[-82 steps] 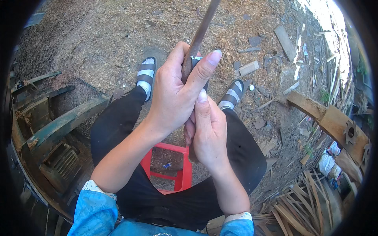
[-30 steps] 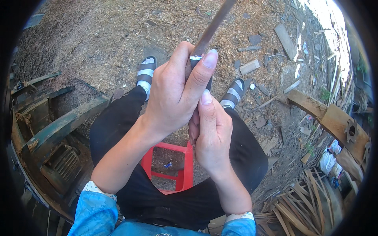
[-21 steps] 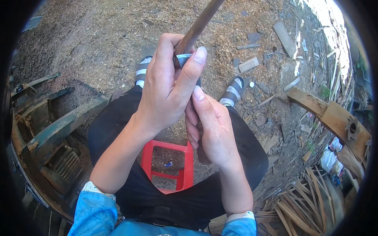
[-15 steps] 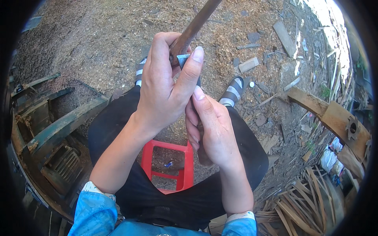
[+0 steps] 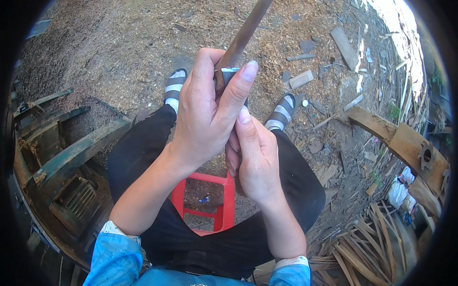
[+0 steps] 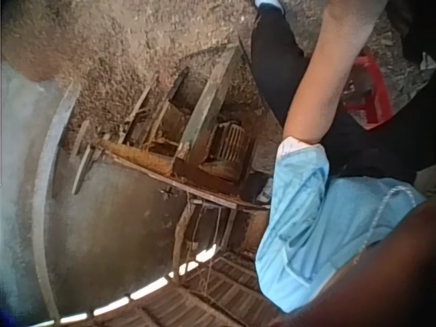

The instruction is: Carve a small decorative wooden piece using a hand chisel.

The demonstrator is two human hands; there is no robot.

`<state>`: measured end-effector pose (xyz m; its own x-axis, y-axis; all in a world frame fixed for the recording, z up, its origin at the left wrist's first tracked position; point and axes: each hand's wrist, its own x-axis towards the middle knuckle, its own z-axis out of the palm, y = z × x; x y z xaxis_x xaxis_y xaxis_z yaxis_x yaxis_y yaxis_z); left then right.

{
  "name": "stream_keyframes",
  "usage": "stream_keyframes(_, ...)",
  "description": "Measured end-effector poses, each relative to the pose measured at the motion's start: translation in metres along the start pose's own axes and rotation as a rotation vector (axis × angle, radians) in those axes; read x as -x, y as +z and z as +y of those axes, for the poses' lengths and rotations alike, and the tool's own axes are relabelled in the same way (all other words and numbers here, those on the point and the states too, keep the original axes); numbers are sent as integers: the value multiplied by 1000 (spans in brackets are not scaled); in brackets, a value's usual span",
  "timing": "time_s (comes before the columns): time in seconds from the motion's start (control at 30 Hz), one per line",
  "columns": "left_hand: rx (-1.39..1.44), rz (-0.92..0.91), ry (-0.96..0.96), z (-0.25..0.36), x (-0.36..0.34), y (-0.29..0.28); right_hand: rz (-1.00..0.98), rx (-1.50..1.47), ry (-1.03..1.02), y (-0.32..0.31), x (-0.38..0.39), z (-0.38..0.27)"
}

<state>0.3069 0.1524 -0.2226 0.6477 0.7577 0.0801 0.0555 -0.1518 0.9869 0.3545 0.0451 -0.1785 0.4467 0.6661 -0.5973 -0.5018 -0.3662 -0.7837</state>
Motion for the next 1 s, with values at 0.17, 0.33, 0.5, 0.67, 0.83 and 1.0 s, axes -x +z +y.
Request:
stream_keyframes(0.17,-29,37,90,-7,-3,-4,-135,-143,80,-11,3,-4)
stream_keyframes(0.33,-68,54,123,-8,-3,-4,-217,-171,167,-20,1,-8)
stream_keyframes(0.5,-22,-19,-8,4,-3,-7,-152,-122,103,-14,5,-4)
stream_keyframes(0.67,-10,-26,-22,10,-3,1,-46,-90,-23,-4,6,1)
stream_keyframes(0.83,38,-40,-93,-1,1,1,-13,-36,54,-1,-1,0)
stream_keyframes(1.0,11,-9,20,-5,-4,-4,-157,-112,130,-15,0,-7)
